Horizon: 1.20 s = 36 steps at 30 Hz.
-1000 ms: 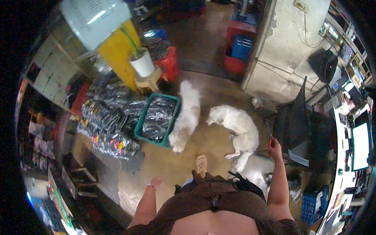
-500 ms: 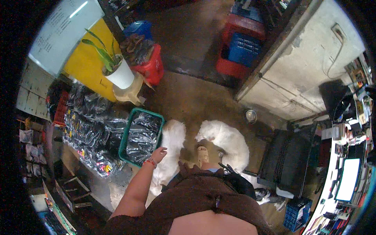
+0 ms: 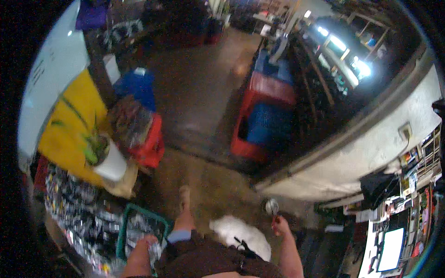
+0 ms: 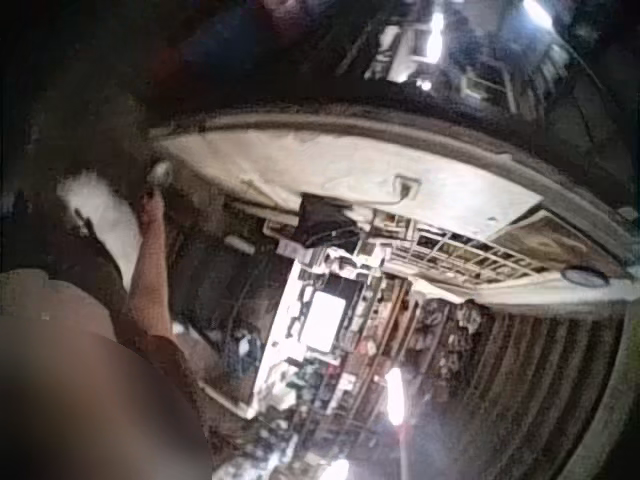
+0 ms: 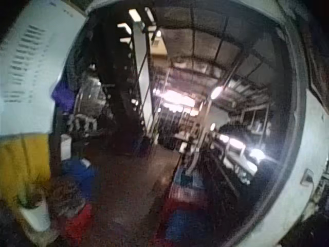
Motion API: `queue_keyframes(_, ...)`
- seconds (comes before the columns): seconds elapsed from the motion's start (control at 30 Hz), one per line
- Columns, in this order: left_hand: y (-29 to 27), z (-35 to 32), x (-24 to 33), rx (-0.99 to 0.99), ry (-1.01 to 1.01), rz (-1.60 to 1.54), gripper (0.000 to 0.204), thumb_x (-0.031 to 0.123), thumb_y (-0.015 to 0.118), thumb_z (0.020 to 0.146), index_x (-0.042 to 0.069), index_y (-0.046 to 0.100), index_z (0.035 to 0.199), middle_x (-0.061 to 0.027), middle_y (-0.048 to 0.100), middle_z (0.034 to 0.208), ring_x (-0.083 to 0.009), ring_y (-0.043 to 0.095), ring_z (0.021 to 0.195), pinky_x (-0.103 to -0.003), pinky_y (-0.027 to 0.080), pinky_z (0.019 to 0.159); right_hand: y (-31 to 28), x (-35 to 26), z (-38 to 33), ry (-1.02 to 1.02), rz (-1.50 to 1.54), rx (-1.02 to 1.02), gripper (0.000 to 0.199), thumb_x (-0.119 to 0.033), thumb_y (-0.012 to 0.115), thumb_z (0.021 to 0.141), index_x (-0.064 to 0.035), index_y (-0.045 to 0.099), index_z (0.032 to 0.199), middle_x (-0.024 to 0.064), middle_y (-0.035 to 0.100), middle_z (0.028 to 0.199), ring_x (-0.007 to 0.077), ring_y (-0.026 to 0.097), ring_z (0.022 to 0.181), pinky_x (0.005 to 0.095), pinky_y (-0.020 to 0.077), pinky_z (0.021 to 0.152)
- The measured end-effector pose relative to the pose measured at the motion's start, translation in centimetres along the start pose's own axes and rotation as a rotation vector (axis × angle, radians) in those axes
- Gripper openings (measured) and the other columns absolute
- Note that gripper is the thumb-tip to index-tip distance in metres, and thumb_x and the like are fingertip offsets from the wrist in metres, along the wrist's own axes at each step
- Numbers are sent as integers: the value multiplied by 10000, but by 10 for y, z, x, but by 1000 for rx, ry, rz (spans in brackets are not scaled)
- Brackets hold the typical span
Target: The person assembles hat bands by applying hot glue to fabric strips and attaching small rectangular tags. They work at a table, handling multiple strips and tags, then place the finished bands in a stack. Later, they retrieve a roll of yellow ribbon from a shelf and cut a length with scissors.
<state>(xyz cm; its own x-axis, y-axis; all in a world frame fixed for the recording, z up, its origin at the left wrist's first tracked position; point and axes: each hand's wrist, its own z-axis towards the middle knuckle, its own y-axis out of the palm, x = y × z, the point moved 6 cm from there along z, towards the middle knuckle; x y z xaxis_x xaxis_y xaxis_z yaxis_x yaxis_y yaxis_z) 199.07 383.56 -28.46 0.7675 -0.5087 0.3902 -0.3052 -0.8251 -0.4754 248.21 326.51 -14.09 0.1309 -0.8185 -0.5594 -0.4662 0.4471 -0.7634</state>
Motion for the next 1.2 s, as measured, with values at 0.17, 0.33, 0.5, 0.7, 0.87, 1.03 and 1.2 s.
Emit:
queue_keyframes(0.17,-170,147,44,71,146,200,381,292,656,826,52,649,1123,-135,656,1143,-308,628,1039,-406,492,919,107,-14,80,314,147,-440,212,-216,664,831,-56,626,964,59,647,705,208,598,573,365,479,537)
queue_keyframes(0.33,-351,221,130,406,83,-359,386,327,657,820,56,658,1095,-133,684,1053,-313,656,948,-420,512,864,123,12,203,92,301,-630,156,-239,641,861,-94,637,919,64,620,656,199,564,526,376,450,491)
queue_keyframes(0.5,-453,304,224,146,140,-32,444,421,575,859,56,655,1098,-151,684,1024,-323,660,921,-418,520,836,114,-42,306,856,573,-737,173,-269,635,874,-96,644,865,78,620,660,196,548,522,360,443,491)
queue_keyframes(0.7,-517,405,285,-147,100,-54,438,407,579,861,57,648,1115,-151,674,1056,-330,645,959,-421,510,857,86,-205,499,618,434,-443,188,-266,634,879,-84,635,925,82,634,734,204,569,588,369,459,535)
queue_keyframes(0.87,-655,506,352,-14,24,-213,435,396,582,862,58,642,1130,-151,666,1083,-336,632,991,-424,501,875,29,-251,652,710,450,-439,210,-263,634,882,-73,627,974,85,647,797,211,588,642,376,473,571)
queue_keyframes(1.03,-789,572,390,137,-41,-396,432,384,585,863,59,636,1144,-152,657,1109,-341,619,1022,-426,493,893,-33,-298,848,705,316,-457,240,-260,634,886,-63,620,1024,88,659,859,219,606,697,384,487,607)
queue_keyframes(1.2,-903,668,416,164,-212,-450,431,372,588,865,59,630,1158,-152,649,1136,-347,606,1054,-428,484,910,-11,-454,1130,354,169,-479,275,-257,634,890,-53,612,1073,91,671,921,226,624,752,392,501,644)
